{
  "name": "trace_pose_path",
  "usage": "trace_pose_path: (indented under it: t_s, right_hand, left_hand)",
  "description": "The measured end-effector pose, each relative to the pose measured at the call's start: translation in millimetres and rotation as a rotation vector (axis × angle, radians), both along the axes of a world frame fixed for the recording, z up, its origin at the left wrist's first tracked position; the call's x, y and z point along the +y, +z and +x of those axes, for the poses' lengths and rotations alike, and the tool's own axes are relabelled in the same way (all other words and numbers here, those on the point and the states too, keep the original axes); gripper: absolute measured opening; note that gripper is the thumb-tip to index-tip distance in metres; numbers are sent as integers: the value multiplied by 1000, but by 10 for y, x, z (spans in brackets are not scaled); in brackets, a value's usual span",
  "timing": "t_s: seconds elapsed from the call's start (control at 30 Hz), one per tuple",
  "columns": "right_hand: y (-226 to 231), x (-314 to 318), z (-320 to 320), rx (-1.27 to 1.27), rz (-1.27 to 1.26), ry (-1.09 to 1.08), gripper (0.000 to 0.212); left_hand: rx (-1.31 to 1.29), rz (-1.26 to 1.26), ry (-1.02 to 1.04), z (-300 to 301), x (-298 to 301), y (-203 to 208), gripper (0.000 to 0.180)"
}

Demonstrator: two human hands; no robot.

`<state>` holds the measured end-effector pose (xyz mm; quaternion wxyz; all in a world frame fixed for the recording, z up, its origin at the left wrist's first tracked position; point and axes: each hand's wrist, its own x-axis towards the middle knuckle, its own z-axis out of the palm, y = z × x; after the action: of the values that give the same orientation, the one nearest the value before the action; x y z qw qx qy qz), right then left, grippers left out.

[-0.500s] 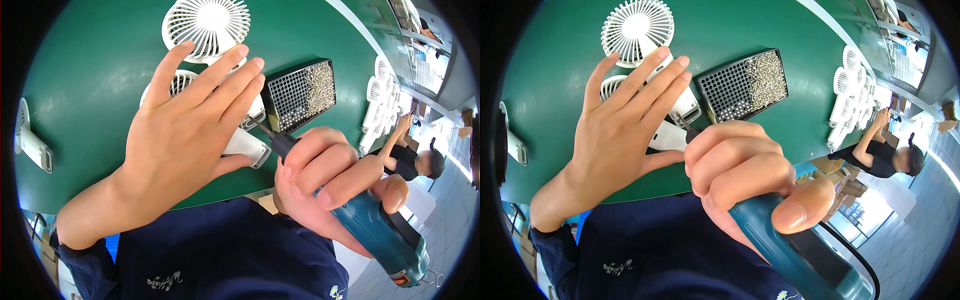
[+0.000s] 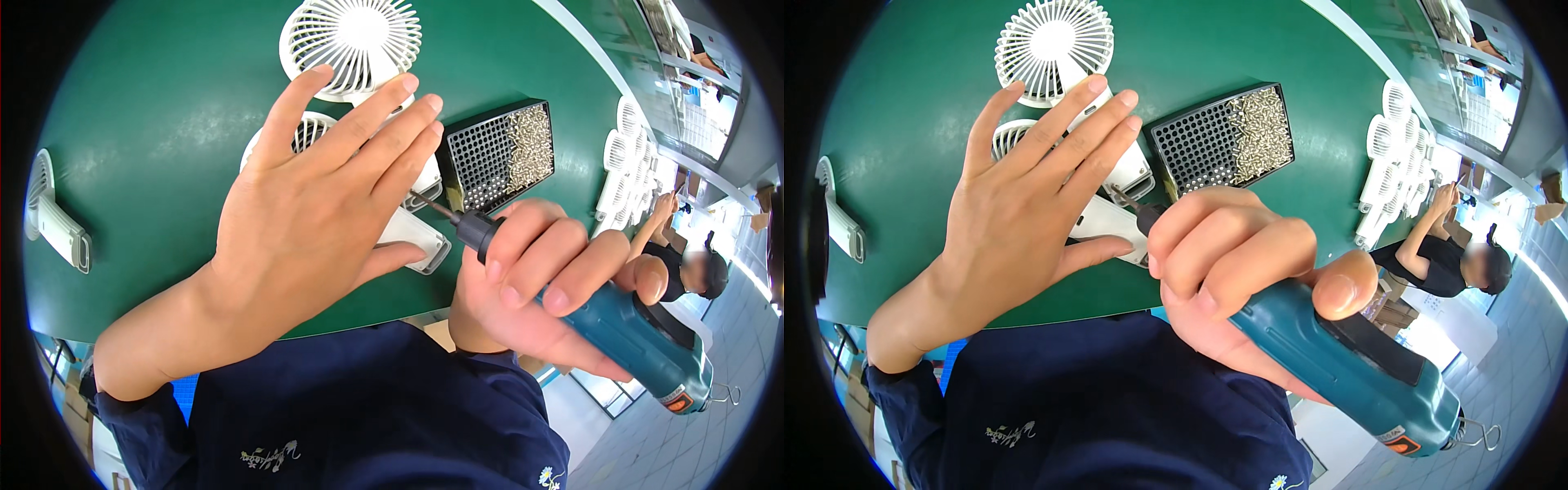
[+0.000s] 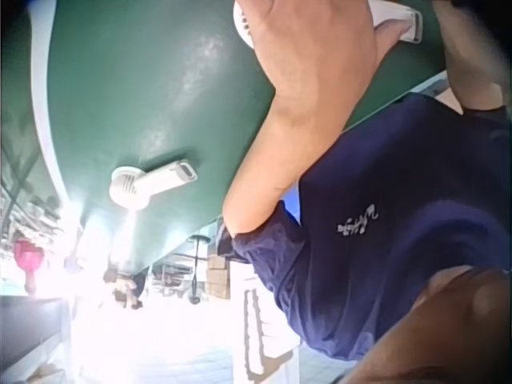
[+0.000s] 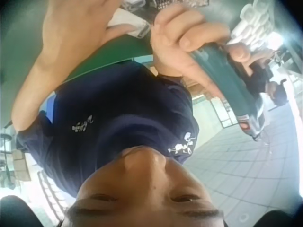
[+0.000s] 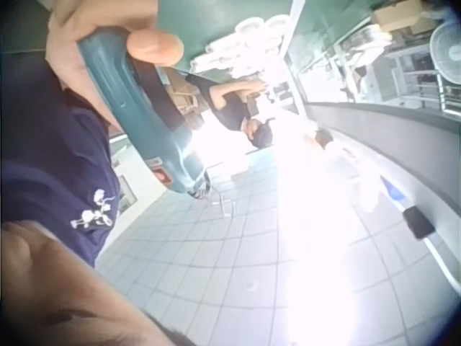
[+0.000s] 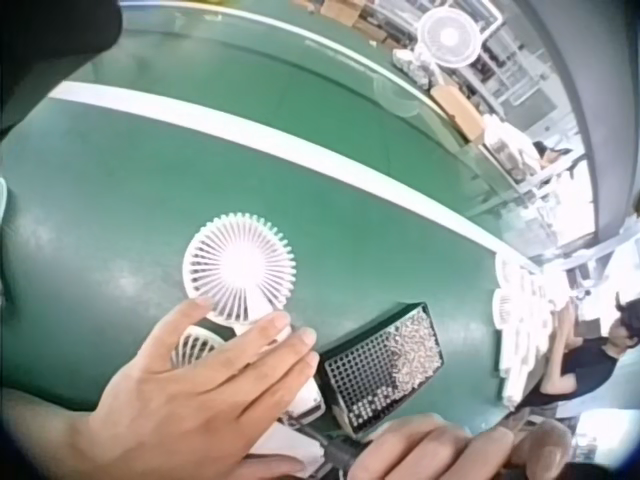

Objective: Assemble small electric hand fans using an electric screwdriver on a factory assembly line.

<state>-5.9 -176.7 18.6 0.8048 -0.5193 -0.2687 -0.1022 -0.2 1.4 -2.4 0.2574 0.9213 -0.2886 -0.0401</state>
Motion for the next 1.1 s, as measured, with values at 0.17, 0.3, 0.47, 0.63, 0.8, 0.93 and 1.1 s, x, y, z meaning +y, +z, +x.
trace_pose_path:
  t_s: [0.17, 0.3, 0.47, 0.63, 0.8, 0.93, 1.1]
  right_hand:
    - [-42, -18, -3, -7, 0, 16, 69]
    - [-51, -18, 4, -20, 7, -12, 69]
    - [-48, -48, 13, -3, 20, 3, 70]
    - [-42, -13, 9, -5, 28, -10, 71]
    - [-21, 7, -11, 15, -36, 25, 69]
    - [1, 35, -38, -16, -66, -6, 67]
    - [-64, -8, 48, 28, 39, 20, 69]
  left_hand:
    - [6, 8, -5, -1, 8, 18, 80]
    - [9, 15, -10, 2, 15, 28, 79]
    - [3, 16, -7, -2, 12, 22, 78]
    - [1, 15, -6, 2, 2, 6, 78]
    - [-10, 21, -4, -3, -2, -8, 77]
    - [-11, 18, -11, -1, 2, -16, 75]
    - [-47, -13, -2, -5, -10, -18, 56]
